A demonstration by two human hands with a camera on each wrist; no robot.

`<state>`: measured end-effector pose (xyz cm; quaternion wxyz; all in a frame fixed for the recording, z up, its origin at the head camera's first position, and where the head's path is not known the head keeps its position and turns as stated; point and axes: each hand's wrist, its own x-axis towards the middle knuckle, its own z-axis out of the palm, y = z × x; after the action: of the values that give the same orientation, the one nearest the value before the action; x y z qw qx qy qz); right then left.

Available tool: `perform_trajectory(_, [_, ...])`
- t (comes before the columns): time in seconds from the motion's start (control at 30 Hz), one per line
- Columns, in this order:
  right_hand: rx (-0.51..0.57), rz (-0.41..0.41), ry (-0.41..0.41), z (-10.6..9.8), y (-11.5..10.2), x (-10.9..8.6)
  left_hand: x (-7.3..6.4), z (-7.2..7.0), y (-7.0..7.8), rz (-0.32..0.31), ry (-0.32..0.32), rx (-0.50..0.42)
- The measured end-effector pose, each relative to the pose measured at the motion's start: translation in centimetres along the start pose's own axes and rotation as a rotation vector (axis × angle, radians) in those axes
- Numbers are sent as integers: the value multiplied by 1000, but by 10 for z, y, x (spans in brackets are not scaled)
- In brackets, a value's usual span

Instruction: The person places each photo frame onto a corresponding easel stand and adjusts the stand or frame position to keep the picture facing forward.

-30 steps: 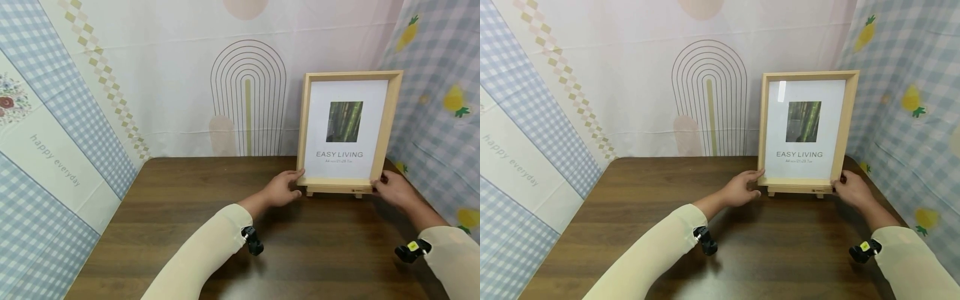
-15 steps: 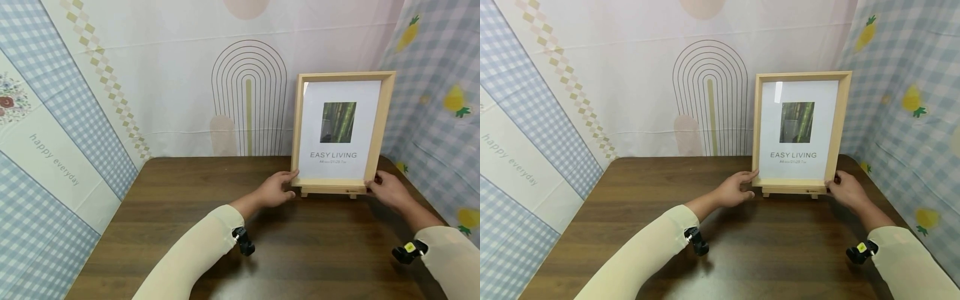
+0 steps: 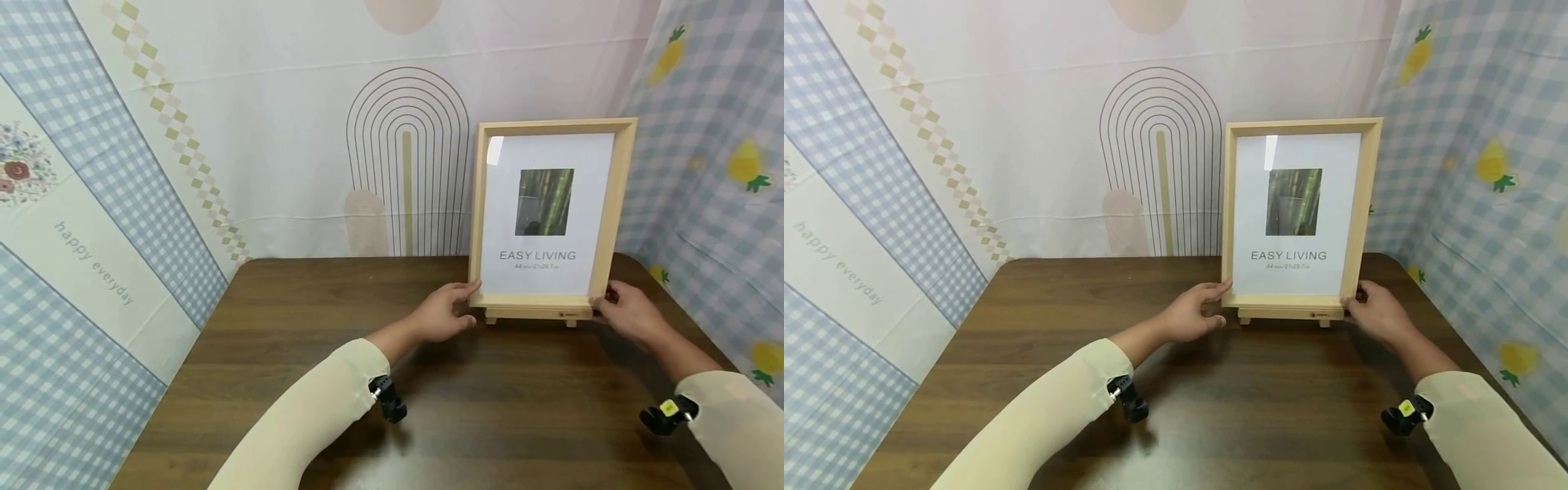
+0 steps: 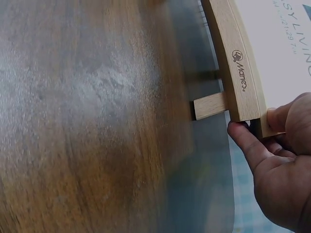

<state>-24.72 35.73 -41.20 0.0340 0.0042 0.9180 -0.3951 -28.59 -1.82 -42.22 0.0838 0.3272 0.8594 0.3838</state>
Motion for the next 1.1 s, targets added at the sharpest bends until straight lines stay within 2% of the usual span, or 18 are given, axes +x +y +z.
perform_trajectory(0.33, [38,-14,-35,6,-7,0,-10,-7,-5,-1,12,-64])
perform_trajectory(0.87, [66,-13,-51,17,-16,0,-21,-17,-10,6,16,-4])
perform_trajectory(1.1, [81,-16,-47,23,-21,1,-25,-19,-15,-10,20,-34])
